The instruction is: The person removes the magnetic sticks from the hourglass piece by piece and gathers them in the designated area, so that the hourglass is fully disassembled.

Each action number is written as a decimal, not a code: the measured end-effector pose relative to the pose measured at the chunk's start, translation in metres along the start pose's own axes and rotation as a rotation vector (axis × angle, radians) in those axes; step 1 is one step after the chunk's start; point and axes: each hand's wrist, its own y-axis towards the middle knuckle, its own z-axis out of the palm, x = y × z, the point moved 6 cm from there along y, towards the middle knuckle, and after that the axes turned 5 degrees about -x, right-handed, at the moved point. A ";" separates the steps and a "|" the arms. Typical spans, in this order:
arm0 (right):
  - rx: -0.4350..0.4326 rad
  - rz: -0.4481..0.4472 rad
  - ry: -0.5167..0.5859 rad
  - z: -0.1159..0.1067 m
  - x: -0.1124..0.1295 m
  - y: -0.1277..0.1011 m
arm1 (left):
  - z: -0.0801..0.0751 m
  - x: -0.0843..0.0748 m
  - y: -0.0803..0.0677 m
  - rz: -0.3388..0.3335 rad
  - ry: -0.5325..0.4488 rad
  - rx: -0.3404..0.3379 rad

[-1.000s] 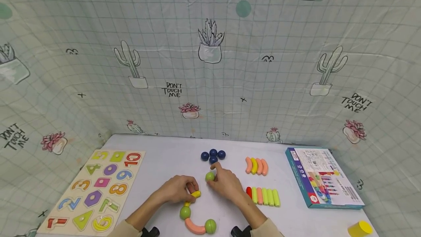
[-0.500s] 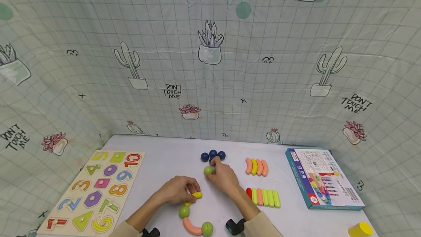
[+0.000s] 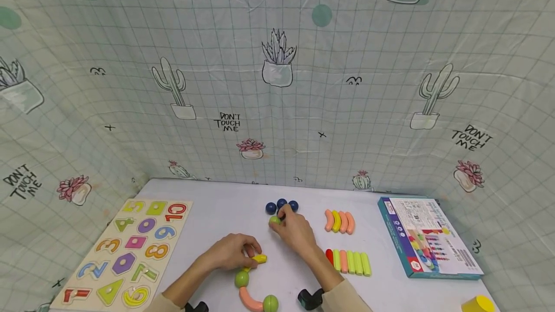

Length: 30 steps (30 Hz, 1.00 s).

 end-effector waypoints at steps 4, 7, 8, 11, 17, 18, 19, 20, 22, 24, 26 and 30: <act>0.060 -0.036 0.020 -0.006 0.003 -0.008 | -0.005 0.001 -0.004 0.005 0.001 0.021; 0.185 -0.119 0.063 -0.003 0.008 -0.015 | -0.005 0.000 -0.004 0.024 -0.004 0.016; 0.237 -0.151 0.079 -0.001 0.010 -0.018 | -0.004 0.000 -0.004 0.031 -0.009 0.011; 0.386 -0.236 0.102 0.008 0.017 -0.029 | -0.001 -0.003 0.000 0.071 -0.022 -0.022; 0.458 -0.275 0.002 0.012 0.021 -0.041 | 0.005 -0.007 0.005 0.114 -0.051 -0.046; 0.454 -0.262 -0.024 0.011 0.020 -0.042 | 0.005 -0.007 0.005 0.111 -0.050 -0.040; 0.451 -0.250 -0.044 0.011 0.020 -0.043 | 0.004 -0.007 0.005 0.111 -0.045 -0.036; 0.449 -0.239 -0.062 0.010 0.018 -0.043 | 0.004 -0.007 0.004 0.109 -0.037 -0.032; 0.444 -0.221 -0.087 0.007 0.016 -0.044 | 0.002 -0.006 0.002 0.101 -0.025 -0.018; 0.442 -0.199 -0.093 0.005 0.013 -0.045 | 0.001 -0.005 0.001 0.098 -0.020 -0.011; 0.437 -0.192 -0.094 0.004 0.010 -0.046 | 0.001 -0.003 0.002 0.099 -0.024 -0.007; 0.422 -0.192 -0.102 0.006 0.007 -0.046 | 0.002 -0.003 0.003 0.112 -0.050 -0.015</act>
